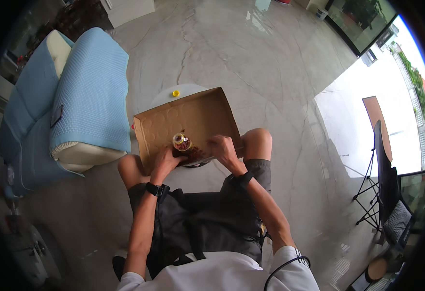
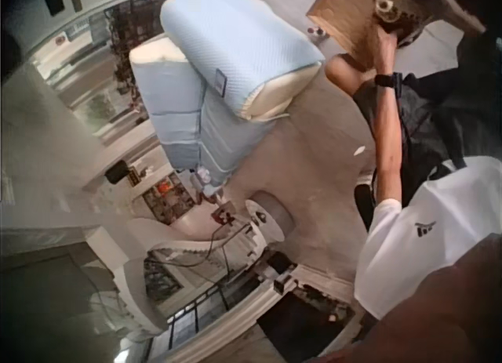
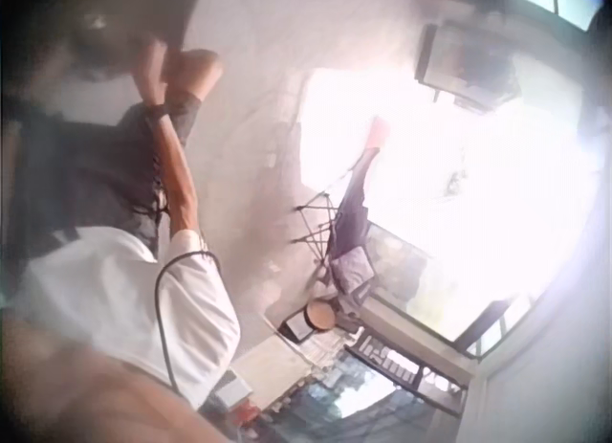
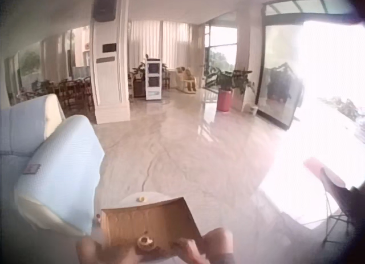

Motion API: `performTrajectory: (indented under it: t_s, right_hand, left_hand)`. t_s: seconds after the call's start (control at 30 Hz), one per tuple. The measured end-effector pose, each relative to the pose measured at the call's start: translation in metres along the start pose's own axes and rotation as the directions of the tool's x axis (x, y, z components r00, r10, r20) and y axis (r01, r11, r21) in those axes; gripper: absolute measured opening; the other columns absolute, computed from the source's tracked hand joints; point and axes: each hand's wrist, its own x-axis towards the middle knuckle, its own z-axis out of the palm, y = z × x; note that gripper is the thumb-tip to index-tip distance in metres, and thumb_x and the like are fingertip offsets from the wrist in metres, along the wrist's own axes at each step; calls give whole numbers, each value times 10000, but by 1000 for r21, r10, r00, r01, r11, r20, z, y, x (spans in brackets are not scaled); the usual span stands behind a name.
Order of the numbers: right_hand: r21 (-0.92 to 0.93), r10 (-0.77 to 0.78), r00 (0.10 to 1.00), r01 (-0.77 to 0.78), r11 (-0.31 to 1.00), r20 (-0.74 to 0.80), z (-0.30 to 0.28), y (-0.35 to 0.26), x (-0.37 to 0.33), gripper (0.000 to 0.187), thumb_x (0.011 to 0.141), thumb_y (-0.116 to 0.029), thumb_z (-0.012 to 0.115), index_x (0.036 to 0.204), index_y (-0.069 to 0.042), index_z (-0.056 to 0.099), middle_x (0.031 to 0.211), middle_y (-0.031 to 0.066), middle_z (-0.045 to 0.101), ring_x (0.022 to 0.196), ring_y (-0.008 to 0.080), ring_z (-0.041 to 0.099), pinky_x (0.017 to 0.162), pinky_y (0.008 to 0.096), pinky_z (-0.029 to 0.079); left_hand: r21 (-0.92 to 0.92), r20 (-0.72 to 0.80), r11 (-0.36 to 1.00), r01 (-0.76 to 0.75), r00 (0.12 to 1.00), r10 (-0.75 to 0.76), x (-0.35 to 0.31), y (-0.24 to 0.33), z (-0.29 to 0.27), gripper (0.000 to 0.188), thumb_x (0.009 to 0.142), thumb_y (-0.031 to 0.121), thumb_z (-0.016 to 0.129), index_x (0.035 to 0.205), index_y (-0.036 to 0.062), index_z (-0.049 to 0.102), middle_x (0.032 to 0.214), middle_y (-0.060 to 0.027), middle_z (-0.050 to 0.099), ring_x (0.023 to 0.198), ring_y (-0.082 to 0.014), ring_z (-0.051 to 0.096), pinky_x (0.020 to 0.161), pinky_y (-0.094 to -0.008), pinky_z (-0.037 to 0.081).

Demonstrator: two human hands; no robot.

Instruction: Arranging small red beads around a bottle inside a cardboard box.

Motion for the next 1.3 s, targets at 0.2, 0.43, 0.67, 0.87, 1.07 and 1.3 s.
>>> performTrajectory:
  t_s: [0.2,0.43,0.67,0.87,1.07,1.3]
  right_hand:
    - [58,25,998,-22,998,-65,5,6,2,189,805,-7,703,977,25,772,927,204,742,861,376,735,766,404,586]
    - [89,-15,1000,16,996,-13,17,22,-3,286,756,3,688,1028,-26,771,977,191,736,913,390,716,827,434,592]
    - [94,-146,988,151,984,-58,18,17,-3,206,810,-139,756,975,-16,738,857,175,677,848,390,683,740,473,555]
    - [79,-115,989,122,989,-92,16,10,-4,221,816,-139,751,989,-3,734,881,187,677,847,396,684,743,477,555]
    - [41,-131,988,135,990,-83,17,0,-1,235,808,-160,770,986,-9,748,870,172,689,823,387,691,727,469,561]
    - [19,-180,983,181,983,-36,12,10,-3,266,785,-162,789,994,-2,751,911,178,716,868,381,696,769,457,568]
  left_hand:
    - [264,-367,954,-145,899,238,11,0,30,532,757,469,892,1059,51,757,1000,-181,726,926,-418,657,827,-489,528]
    - [84,-308,996,-31,950,56,18,-46,43,414,791,70,746,1201,23,711,1113,-236,732,1074,-424,688,889,-461,553]
    - [25,-290,996,89,954,-77,41,-116,49,513,741,-77,664,1252,-36,630,1205,-257,703,1190,-402,664,1018,-446,500]
    - [170,-370,983,-75,919,134,45,-146,52,498,831,83,722,1295,-38,588,1240,-330,630,1184,-527,573,1006,-514,475]
    - [246,-348,969,-7,933,95,24,-120,34,365,870,119,711,1192,-39,647,1136,-297,674,1080,-489,628,924,-516,495]
    - [-318,-244,948,33,963,-115,-7,-31,-7,217,980,157,651,847,-11,687,627,3,583,533,-76,517,493,-264,394]
